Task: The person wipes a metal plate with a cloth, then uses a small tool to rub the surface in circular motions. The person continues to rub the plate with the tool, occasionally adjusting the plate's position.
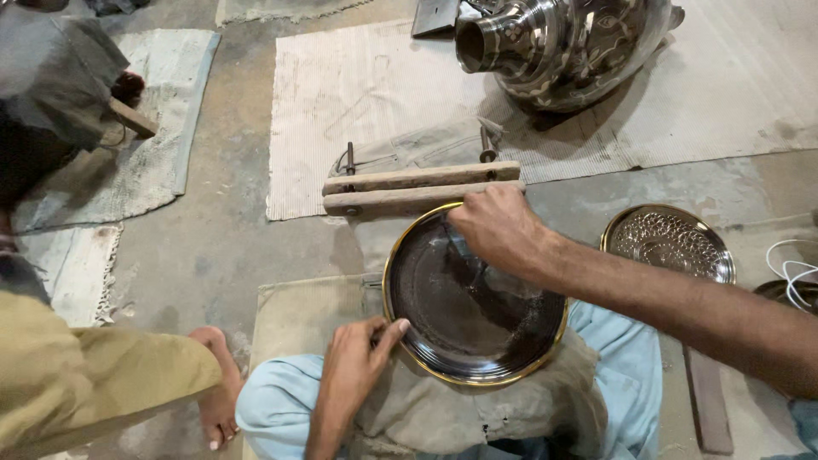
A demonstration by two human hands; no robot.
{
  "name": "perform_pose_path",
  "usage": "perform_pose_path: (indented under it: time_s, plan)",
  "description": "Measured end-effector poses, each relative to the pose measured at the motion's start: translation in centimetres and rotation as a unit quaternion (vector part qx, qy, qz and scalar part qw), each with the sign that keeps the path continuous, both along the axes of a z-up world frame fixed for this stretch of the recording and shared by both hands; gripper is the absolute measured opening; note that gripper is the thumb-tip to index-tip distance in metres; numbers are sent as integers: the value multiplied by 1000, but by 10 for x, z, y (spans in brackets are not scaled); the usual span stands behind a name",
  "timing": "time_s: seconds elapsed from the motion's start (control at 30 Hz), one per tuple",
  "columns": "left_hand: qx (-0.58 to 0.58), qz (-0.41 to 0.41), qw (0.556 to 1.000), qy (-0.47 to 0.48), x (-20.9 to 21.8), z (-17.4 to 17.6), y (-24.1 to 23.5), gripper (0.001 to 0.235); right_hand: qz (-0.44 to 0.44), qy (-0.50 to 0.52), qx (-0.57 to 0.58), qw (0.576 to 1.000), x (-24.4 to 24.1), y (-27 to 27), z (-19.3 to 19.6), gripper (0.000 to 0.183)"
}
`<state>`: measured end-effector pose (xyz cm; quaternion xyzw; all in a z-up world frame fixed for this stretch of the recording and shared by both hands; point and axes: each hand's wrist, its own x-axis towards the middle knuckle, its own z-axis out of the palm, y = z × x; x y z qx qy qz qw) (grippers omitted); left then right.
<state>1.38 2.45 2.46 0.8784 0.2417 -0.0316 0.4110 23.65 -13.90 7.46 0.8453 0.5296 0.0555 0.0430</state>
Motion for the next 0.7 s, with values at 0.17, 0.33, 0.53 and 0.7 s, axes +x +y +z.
perform_pose_path:
  time_s: [0.17, 0.33, 0.53, 0.7]
  plan:
    - [62, -17, 980, -189, 60, -1, 21, 32, 105, -16, -19, 994, 0, 11, 6, 9]
    - [82, -42, 975, -202, 85, -7, 21, 28, 62, -9, -26, 998, 5, 13, 4, 5]
    - [72, 19, 992, -101, 20, -4, 1, 28, -101, 34, -25, 994, 8, -4, -4, 9]
    - [-5, 11, 1000, -8, -10, 10, -17, 43, -148, 42, -9, 988, -5, -9, 0, 11]
